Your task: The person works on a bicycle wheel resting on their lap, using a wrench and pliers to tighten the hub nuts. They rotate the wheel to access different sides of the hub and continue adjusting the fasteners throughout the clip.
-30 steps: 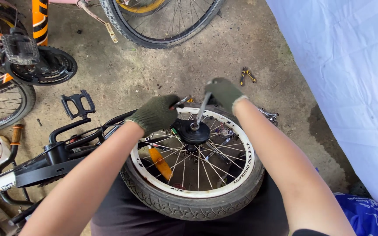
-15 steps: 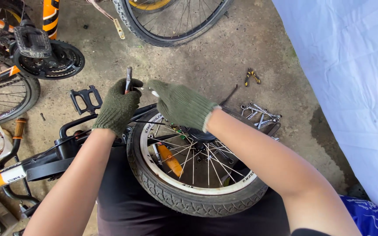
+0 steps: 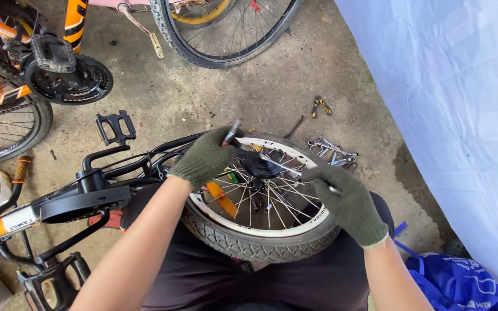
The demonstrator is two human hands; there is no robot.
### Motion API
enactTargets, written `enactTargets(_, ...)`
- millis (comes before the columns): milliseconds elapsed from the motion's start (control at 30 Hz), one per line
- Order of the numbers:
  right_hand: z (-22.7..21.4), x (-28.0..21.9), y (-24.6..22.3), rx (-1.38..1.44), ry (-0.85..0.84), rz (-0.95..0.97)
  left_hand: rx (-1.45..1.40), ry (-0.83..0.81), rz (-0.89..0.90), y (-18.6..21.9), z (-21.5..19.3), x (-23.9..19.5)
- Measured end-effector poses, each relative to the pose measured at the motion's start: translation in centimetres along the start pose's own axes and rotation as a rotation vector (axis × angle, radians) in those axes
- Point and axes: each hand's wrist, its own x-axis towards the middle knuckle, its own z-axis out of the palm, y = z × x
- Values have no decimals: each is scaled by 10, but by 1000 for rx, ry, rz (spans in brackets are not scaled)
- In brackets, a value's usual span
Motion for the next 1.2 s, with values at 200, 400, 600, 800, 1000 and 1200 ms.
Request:
enactTargets(200,-25,22,18,8,-109,216,268,-120,175,21,21,-4)
enactTargets(400,-40,34,2,-86,-247,225,308,-254,275,17,20,6)
enactTargets(600,-38,34,-6,-159,-283,-122,537,-275,305,-40,36,53)
enactTargets(800,-33,30,8,-443,-274,-299,109,-386,167,-15,18,12)
enactTargets(1000,-25,58,84,-306,-293,-159,606,-275,444,-45,43,41)
enactTargets(1200,4,140,152,-445,-293,-191,560,-236,641,-49,44,35)
